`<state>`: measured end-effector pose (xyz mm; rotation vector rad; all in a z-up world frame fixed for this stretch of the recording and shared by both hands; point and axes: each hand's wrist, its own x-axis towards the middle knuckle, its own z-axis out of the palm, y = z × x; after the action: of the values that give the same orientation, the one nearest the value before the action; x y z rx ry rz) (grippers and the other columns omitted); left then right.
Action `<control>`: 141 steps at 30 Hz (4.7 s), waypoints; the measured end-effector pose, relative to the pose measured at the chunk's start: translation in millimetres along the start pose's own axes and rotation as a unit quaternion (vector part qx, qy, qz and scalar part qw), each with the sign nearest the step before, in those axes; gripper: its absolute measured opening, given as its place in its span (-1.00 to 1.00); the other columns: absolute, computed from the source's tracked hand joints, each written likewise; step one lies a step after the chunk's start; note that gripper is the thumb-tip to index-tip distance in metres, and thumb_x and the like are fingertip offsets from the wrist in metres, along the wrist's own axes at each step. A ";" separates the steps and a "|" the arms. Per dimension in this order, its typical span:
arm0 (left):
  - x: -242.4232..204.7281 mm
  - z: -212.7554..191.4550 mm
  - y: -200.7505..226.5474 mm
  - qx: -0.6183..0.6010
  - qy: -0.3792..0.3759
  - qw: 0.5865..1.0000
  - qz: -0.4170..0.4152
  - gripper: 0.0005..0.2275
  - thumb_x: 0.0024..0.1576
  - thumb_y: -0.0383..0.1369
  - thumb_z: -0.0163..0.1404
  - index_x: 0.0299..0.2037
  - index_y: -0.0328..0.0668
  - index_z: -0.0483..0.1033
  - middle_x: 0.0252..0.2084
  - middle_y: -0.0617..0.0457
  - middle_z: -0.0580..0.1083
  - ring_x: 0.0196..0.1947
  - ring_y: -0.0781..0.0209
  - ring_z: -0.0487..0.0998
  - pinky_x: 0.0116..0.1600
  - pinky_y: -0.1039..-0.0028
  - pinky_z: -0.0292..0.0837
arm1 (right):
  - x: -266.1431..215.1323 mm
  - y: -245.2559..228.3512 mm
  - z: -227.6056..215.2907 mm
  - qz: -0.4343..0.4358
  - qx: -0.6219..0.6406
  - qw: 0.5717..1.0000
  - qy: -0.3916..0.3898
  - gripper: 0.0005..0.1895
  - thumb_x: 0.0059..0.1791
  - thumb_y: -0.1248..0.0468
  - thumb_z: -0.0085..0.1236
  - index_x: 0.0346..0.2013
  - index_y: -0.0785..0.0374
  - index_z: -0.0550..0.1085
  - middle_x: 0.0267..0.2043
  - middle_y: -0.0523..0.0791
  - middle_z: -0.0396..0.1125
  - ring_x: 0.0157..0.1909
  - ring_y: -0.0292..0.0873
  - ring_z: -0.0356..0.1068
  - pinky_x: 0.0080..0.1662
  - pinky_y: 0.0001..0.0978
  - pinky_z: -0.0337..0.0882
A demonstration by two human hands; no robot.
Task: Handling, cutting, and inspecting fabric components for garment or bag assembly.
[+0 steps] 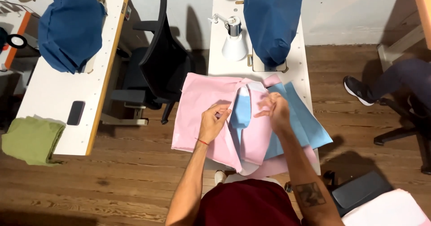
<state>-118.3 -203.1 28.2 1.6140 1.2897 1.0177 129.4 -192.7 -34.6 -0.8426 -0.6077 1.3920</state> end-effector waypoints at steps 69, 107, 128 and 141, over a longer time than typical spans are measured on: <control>26.0 -32.6 141.4 0.123 -0.110 0.961 0.220 -0.82 0.13 -0.41 0.13 -0.09 -0.29 0.56 -0.22 -0.13 0.56 -0.28 -0.09 0.56 -0.12 0.21 0.46 | -87.4 -137.2 115.8 -0.323 -0.408 0.843 -0.140 -0.89 0.11 0.46 -0.11 -0.07 0.33 0.33 -0.01 -0.01 0.33 -0.03 -0.20 0.33 0.02 -0.38 0.36; 34.7 -12.1 135.5 0.098 -0.138 0.959 0.227 -0.57 0.05 -0.56 0.12 0.16 -0.19 0.40 -0.20 -0.06 0.61 -0.13 -0.14 0.59 -0.04 0.19 0.49 | -68.1 -129.9 78.9 -0.208 -0.601 0.747 -0.192 -0.78 0.15 0.24 -0.20 -0.19 0.30 0.39 -0.17 0.03 0.23 -0.12 0.05 0.29 -0.02 -0.21 0.30; 54.6 -27.5 130.7 0.096 -0.093 0.978 0.163 -0.80 0.14 -0.41 0.14 -0.05 -0.22 0.58 -0.21 -0.09 0.59 -0.44 0.07 0.56 -0.26 0.32 0.47 | -40.1 -119.5 109.9 -0.257 -0.543 0.799 -0.041 -0.55 -0.20 0.22 0.50 -0.14 0.34 0.51 -0.19 -0.04 0.49 -0.16 -0.14 0.51 -0.11 -0.31 0.50; 43.2 -25.9 135.8 0.060 -0.094 0.982 0.150 -0.76 0.23 -0.46 0.02 0.10 -0.21 0.48 -0.17 -0.03 0.63 -0.39 0.07 0.60 -0.23 0.35 0.51 | -48.1 -108.7 134.0 -0.409 -0.506 0.760 -0.006 -0.78 -0.10 0.40 0.40 -0.25 0.39 0.52 -0.26 0.00 0.47 -0.29 -0.06 0.50 -0.24 -0.33 0.49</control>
<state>-91.7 -177.6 168.2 1.9912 1.0168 0.9496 81.6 -217.5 136.3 -1.1717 -1.5790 0.1604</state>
